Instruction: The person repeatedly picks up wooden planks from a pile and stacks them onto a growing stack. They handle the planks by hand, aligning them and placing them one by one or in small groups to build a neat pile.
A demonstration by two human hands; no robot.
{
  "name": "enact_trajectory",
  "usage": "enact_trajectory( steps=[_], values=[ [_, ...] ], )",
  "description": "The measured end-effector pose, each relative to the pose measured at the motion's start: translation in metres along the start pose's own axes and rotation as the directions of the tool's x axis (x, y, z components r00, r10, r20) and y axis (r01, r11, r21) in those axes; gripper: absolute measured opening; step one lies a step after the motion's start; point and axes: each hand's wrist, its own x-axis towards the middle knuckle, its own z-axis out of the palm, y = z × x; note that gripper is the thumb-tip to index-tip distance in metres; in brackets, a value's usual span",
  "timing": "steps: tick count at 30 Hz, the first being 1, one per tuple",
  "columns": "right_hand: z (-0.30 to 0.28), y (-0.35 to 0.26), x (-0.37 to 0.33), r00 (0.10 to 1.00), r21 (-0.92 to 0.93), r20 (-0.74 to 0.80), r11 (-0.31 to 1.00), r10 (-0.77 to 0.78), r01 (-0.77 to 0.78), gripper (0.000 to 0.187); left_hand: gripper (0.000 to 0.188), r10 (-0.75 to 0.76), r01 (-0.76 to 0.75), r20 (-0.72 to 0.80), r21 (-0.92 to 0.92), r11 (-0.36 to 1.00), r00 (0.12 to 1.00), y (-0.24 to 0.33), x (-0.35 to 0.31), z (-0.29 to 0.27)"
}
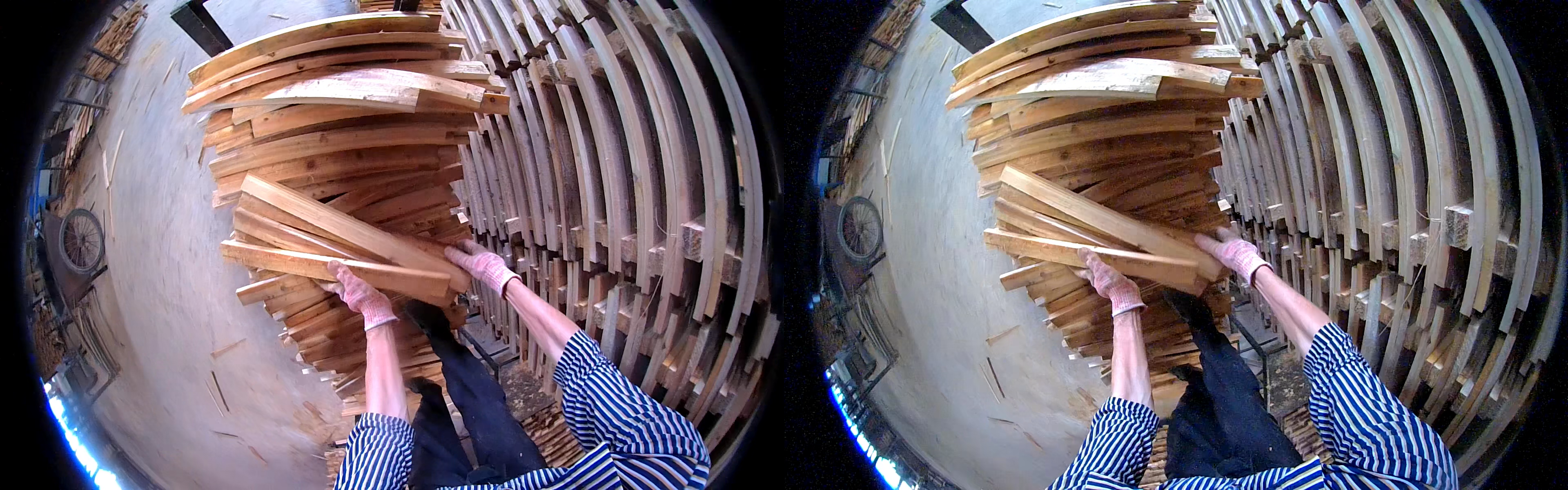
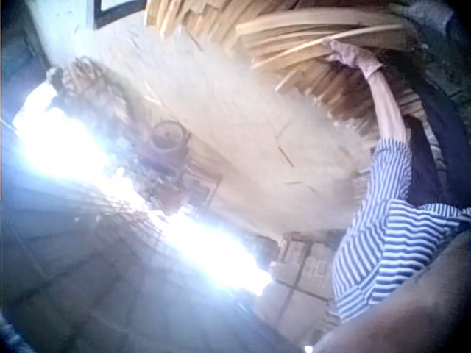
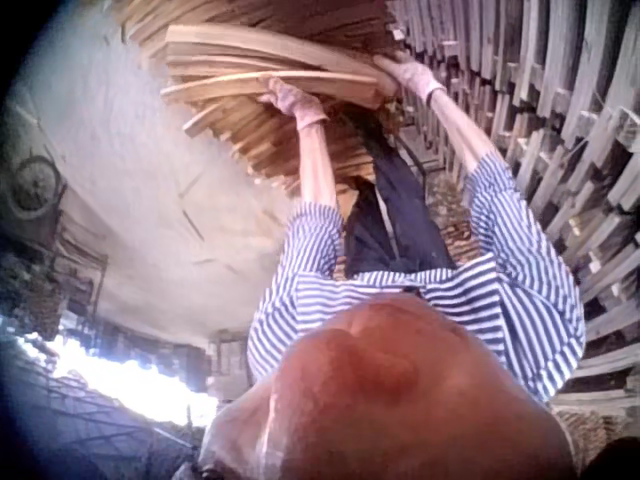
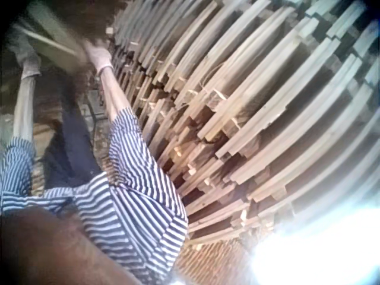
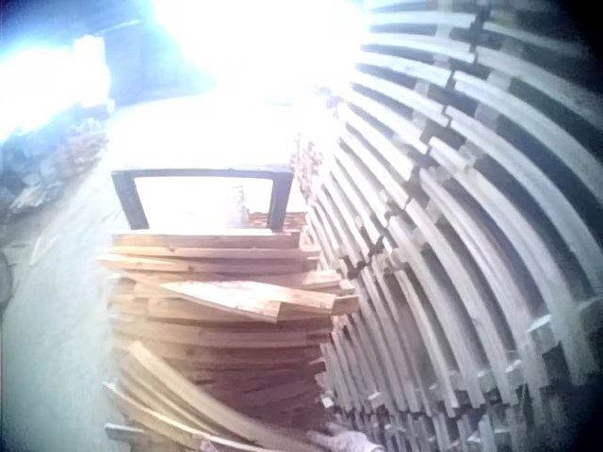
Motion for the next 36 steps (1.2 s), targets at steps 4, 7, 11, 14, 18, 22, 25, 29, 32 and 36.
enact_trajectory(
  steps=[4, 7, 11, 14, 18, 22, 25, 29, 32, 36],
  values=[
    [-0.002, -0.016, 0.019, 0.992, -0.148, 0.092, 0.984, -0.082, 0.095, 0.124, 0.064, 0.094, 0.029, 0.038, -0.995, 0.095, 0.995, 0.017, -0.031, 0.027],
    [0.026, -0.057, 0.019, 0.965, -0.209, 0.211, 0.957, -0.155, 0.199, 0.132, 0.067, 0.189, 0.238, 0.149, -0.71, -0.663, 0.971, -0.006, -0.043, 0.026],
    [0.043, -0.02, 0.021, 0.913, -0.252, 0.396, 0.945, -0.098, 0.211, 0.129, 0.094, 0.65, 0.651, 0.168, 0.061, -0.757, 0.741, -0.079, -0.028, 0.008],
    [0.042, -0.037, -0.033, 0.797, 0.049, 0.572, 0.978, -0.194, 0.203, 0.106, 0.107, 0.823, 0.703, 0.094, 0.471, -0.533, 0.561, -0.144, -0.009, 0.033],
    [0.101, -0.078, -0.053, 0.685, 0.524, 0.508, 0.818, -0.523, 0.236, 0.112, 0.106, 0.828, 0.694, 0.142, 0.479, -0.537, 0.543, -0.174, -0.021, 0.063],
    [0.106, -0.103, -0.097, 0.762, 0.569, 0.356, 0.772, -0.541, 0.283, 0.111, 0.091, 0.836, 0.678, 0.067, 0.552, -0.486, 0.545, -0.204, -0.012, 0.057],
    [0.084, -0.126, -0.161, 0.808, 0.555, 0.341, 0.797, -0.48, 0.24, 0.094, 0.078, 0.835, 0.662, -0.006, 0.612, -0.433, 0.551, -0.241, -0.013, 0.05],
    [0.046, -0.114, -0.256, 0.87, 0.495, 0.335, 0.853, -0.362, 0.164, 0.088, 0.082, 0.867, 0.751, -0.079, 0.542, -0.376, 0.492, -0.327, -0.028, 0.015],
    [0.024, -0.108, -0.338, 0.931, 0.496, 0.279, 0.865, -0.236, 0.071, 0.092, 0.077, 0.913, 0.756, -0.176, 0.628, -0.184, 0.369, -0.399, -0.037, -0.01],
    [0.008, -0.124, -0.37, 0.942, 0.483, 0.225, 0.868, -0.248, 0.113, 0.1, 0.079, 0.903, 0.798, -0.275, 0.593, -0.111, 0.329, -0.411, -0.037, -0.013]
  ],
)
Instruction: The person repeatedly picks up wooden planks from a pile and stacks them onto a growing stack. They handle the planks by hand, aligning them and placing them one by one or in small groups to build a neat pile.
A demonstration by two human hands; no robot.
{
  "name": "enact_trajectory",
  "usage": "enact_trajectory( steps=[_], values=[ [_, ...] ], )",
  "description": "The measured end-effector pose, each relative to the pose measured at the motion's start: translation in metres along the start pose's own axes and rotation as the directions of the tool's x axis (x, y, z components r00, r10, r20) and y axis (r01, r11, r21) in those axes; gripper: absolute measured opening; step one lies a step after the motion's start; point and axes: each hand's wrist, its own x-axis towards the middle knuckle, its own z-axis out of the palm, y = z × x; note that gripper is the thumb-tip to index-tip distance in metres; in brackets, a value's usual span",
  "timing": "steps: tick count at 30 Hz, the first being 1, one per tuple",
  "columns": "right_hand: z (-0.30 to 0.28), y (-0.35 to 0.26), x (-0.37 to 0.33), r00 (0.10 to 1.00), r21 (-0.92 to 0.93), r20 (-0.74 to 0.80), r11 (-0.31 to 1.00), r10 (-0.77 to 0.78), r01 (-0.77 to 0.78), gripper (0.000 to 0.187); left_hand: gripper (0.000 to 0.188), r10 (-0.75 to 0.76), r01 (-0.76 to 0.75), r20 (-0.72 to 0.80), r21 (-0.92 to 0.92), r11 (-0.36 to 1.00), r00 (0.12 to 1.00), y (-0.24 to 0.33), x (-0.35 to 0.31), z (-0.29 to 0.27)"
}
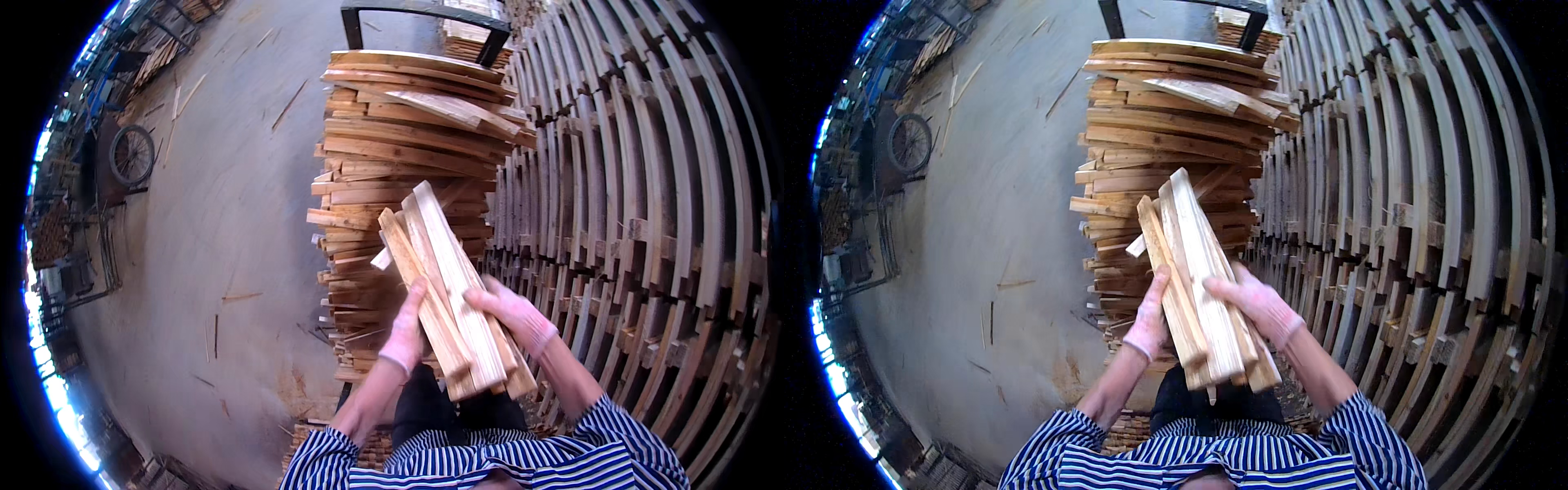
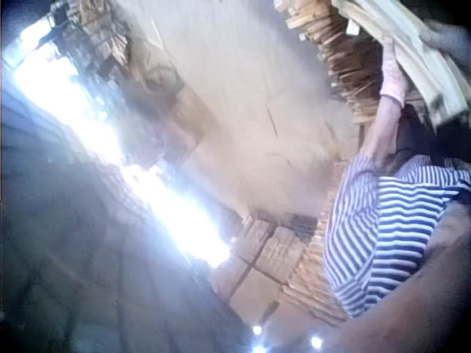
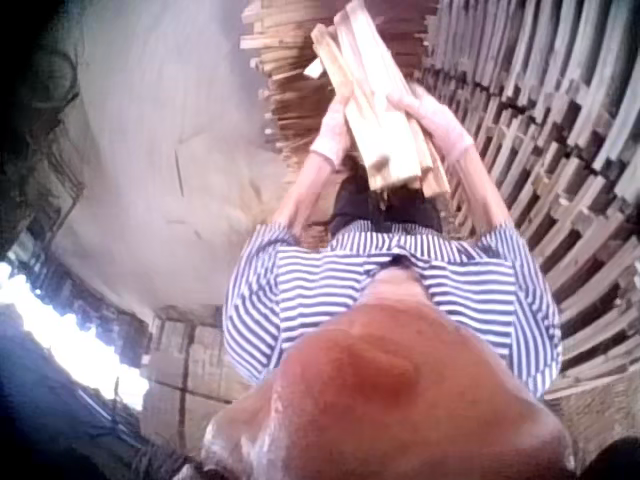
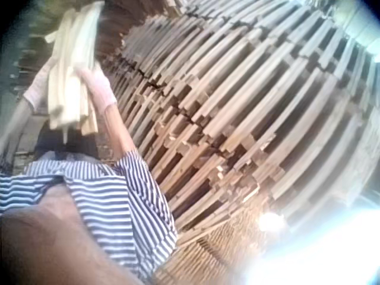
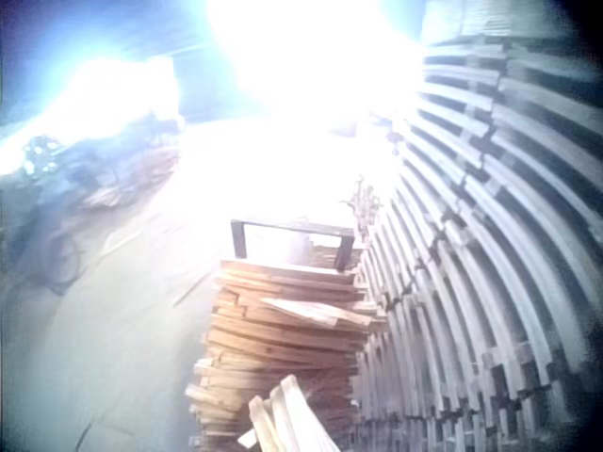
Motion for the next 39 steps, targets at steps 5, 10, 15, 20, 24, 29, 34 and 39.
enact_trajectory(
  steps=[5, 10, 15, 20, 24, 29, 34, 39],
  values=[
    [-0.004, 0.003, 0.111, 0.996, -0.187, -0.086, 0.982, -0.023, 0.006, 0.104, 0.077, -0.015, 0.021, 0.107, -0.05, 0.999, 0.994, 0.008, 0.046, -0.018],
    [0.026, 0.015, 0.073, 0.988, -0.141, -0.141, 0.989, -0.056, 0.036, 0.1, 0.078, -0.002, 0.002, 0.078, 0.01, 1.0, 0.997, 0.014, -0.001, -0.029],
    [0.08, 0.042, -0.024, 0.979, 0.1, -0.111, 0.978, -0.17, 0.181, 0.098, 0.074, -0.01, 0.011, -0.01, 0.152, 0.988, 1.0, 0.012, -0.12, -0.029],
    [0.15, 0.058, -0.069, 0.974, 0.227, -0.151, 0.953, -0.168, 0.2, 0.095, 0.065, 0.083, -0.06, -0.072, 0.271, 0.961, 0.994, 0.035, -0.197, -0.052],
    [0.164, 0.051, -0.092, 0.913, 0.151, -0.158, 0.905, -0.376, 0.398, 0.104, 0.06, 0.207, -0.192, 0.003, 0.389, 0.901, 0.978, 0.035, -0.244, -0.032],
    [0.135, 0.003, -0.143, 0.747, 0.074, -0.12, 0.744, -0.654, 0.664, 0.112, 0.064, 0.482, -0.491, 0.154, 0.488, 0.722, 0.862, 0.026, -0.258, 0.001],
    [0.094, -0.068, -0.218, 0.441, -0.129, -0.153, 0.46, -0.884, 0.878, 0.115, 0.071, 0.478, -0.751, 0.615, 0.315, 0.58, 0.627, 0.026, -0.27, 0.101],
    [0.038, -0.15, -0.347, 0.127, -0.326, -0.221, 0.196, -0.967, 0.925, 0.116, 0.073, 0.475, -0.868, 0.776, 0.181, 0.462, 0.415, 0.043, -0.291, 0.233]
  ],
)
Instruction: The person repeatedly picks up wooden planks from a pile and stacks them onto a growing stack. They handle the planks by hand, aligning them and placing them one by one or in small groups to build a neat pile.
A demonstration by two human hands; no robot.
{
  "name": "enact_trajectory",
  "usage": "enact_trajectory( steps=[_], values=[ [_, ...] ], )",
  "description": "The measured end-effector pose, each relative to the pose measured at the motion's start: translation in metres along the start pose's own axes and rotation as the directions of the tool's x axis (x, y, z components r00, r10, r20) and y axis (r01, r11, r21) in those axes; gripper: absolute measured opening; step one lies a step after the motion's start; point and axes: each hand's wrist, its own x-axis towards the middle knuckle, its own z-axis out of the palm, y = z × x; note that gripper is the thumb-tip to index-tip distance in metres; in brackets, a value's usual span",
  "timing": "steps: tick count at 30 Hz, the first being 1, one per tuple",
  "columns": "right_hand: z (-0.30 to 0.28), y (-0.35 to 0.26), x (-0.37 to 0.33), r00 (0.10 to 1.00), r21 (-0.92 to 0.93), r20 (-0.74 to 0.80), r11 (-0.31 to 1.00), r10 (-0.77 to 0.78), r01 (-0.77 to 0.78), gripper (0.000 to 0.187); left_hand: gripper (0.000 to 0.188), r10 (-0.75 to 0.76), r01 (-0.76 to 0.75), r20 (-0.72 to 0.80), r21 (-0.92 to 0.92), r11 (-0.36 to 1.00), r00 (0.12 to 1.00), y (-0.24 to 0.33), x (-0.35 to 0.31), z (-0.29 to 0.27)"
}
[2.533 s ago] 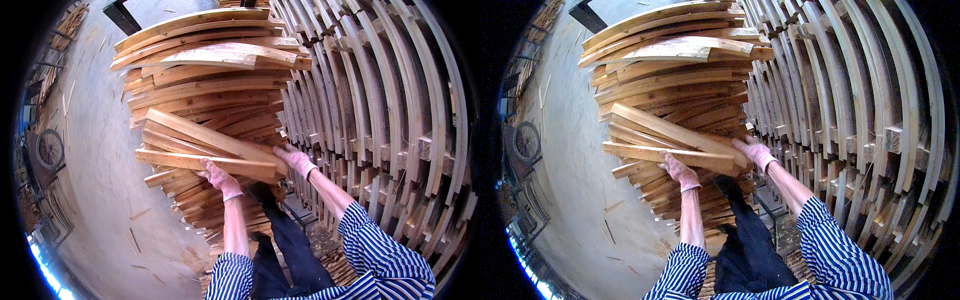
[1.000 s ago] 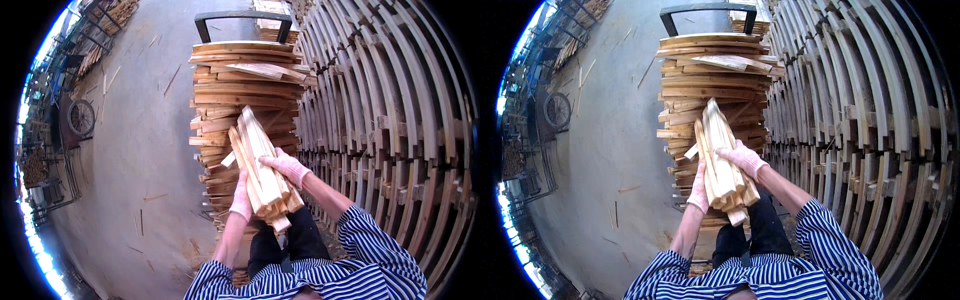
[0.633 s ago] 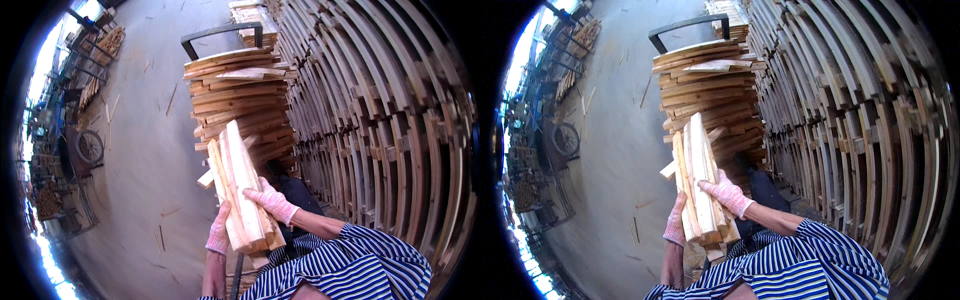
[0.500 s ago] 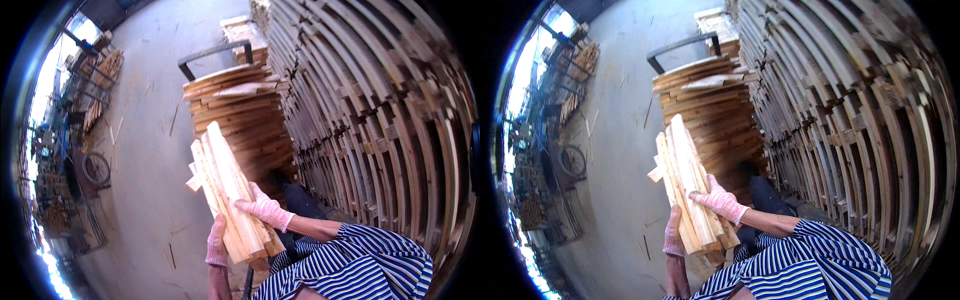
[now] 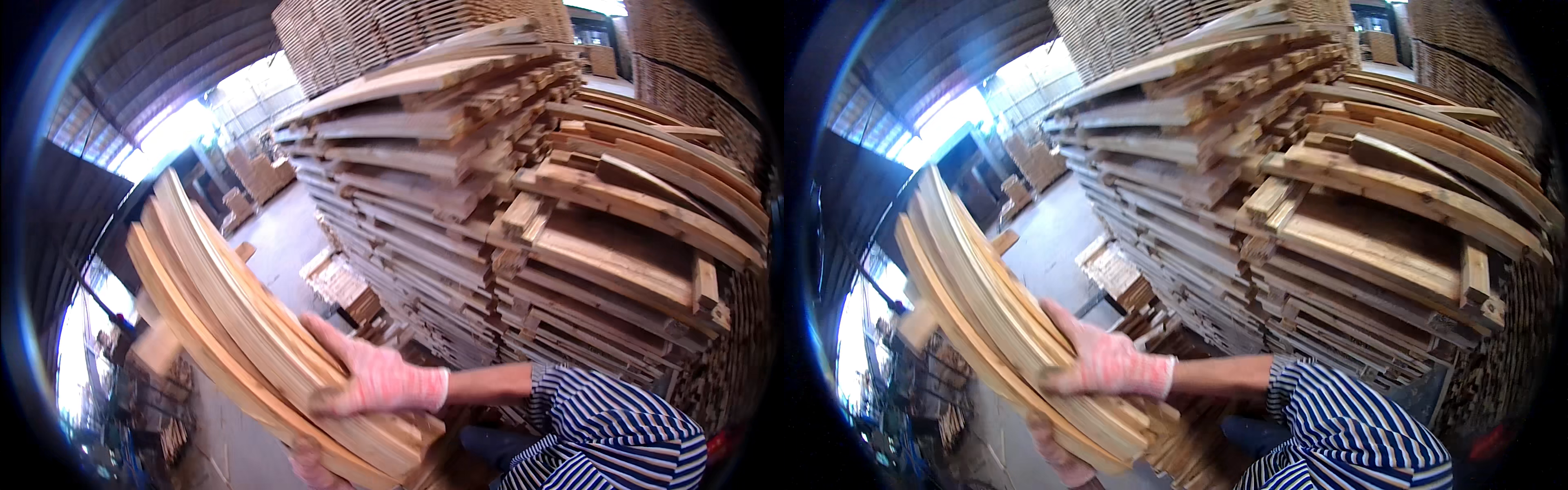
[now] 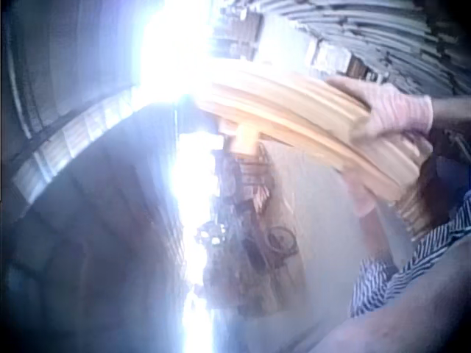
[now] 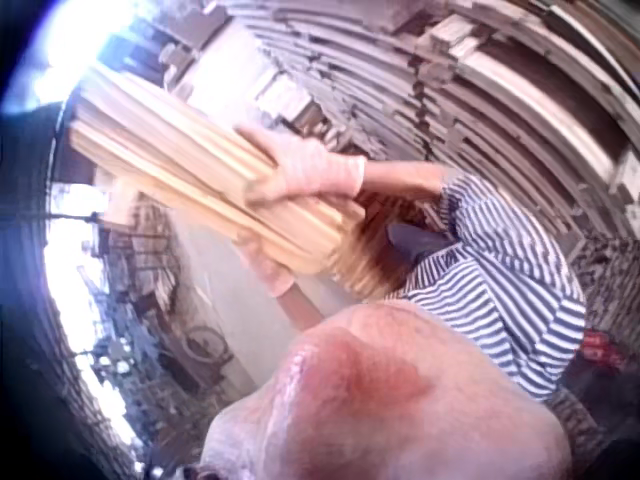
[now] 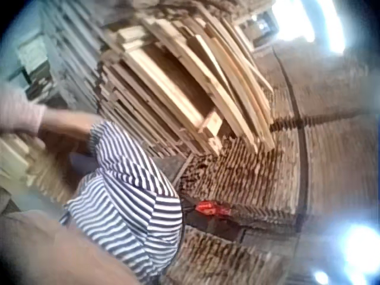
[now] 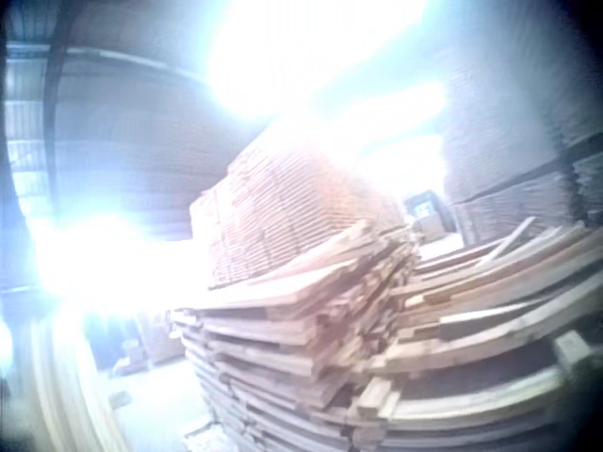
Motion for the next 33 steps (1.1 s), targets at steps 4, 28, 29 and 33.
enact_trajectory(
  steps=[4, 28, 29, 33],
  values=[
    [-0.092, -0.115, 0.046, 0.983, -0.046, -0.154, 0.995, -0.095, 0.089, 0.102, 0.075, 0.036, 0.021, 0.285, -0.194, 0.981, 0.958, 0.062, 0.089, 0.127],
    [-0.447, -0.188, 0.142, 0.788, -0.551, -0.543, -0.584, -0.291, -0.596, 0.048, 0.063, 0.534, -0.757, 0.791, 0.536, -0.373, 0.298, 0.043, 0.39, 0.367],
    [-0.437, -0.191, 0.139, 0.776, -0.594, -0.585, -0.528, -0.234, -0.607, 0.047, 0.07, 0.326, -0.664, 0.71, 0.702, -0.257, 0.625, 0.047, 0.394, 0.355],
    [-0.437, -0.187, 0.137, 0.795, -0.585, -0.534, -0.554, -0.286, -0.592, 0.044, 0.079, -0.27, -0.531, 0.679, 0.715, 0.455, 0.683, 0.061, 0.425, 0.307]
  ],
)
